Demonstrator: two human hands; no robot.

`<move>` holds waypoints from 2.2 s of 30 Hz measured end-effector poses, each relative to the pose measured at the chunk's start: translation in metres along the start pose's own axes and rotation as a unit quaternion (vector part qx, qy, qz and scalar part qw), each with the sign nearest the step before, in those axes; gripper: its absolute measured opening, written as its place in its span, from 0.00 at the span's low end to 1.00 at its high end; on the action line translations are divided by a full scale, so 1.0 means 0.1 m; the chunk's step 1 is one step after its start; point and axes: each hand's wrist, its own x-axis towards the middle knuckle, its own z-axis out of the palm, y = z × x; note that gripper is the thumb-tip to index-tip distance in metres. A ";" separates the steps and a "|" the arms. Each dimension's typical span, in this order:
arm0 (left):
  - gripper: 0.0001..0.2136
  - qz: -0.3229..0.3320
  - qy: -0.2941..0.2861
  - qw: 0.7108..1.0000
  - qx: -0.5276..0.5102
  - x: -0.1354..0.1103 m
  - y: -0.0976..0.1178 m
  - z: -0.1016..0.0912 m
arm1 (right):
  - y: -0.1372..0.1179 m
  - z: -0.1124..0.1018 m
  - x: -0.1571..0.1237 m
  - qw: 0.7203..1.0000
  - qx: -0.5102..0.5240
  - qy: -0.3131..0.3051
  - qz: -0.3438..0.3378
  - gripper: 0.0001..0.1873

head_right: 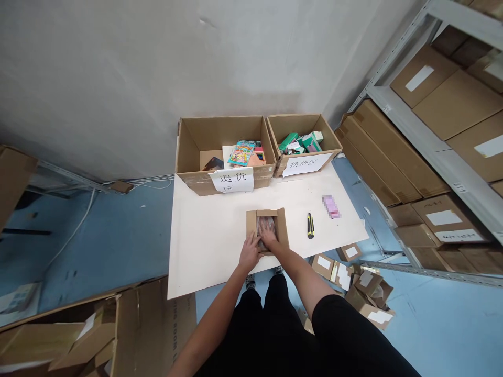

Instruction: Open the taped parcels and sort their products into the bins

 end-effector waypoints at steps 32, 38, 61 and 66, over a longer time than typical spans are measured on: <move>0.08 -0.107 0.234 0.965 0.043 -0.69 -1.01 -0.45 | 0.37 -1.09 -0.53 0.943 0.124 0.309 0.018 0.47; 0.08 -0.148 0.215 0.965 0.014 -0.89 -1.38 -0.76 | 0.46 -0.64 -0.50 0.987 0.130 -0.095 0.029 0.52; 0.22 -0.258 0.060 0.959 -0.107 0.61 0.12 0.48 | 1.41 -0.20 -0.36 0.971 0.125 -0.004 0.203 0.32; 0.15 -0.441 0.044 0.881 -0.167 1.34 -0.22 0.35 | 1.45 -0.23 -0.30 0.985 0.135 0.043 0.097 0.44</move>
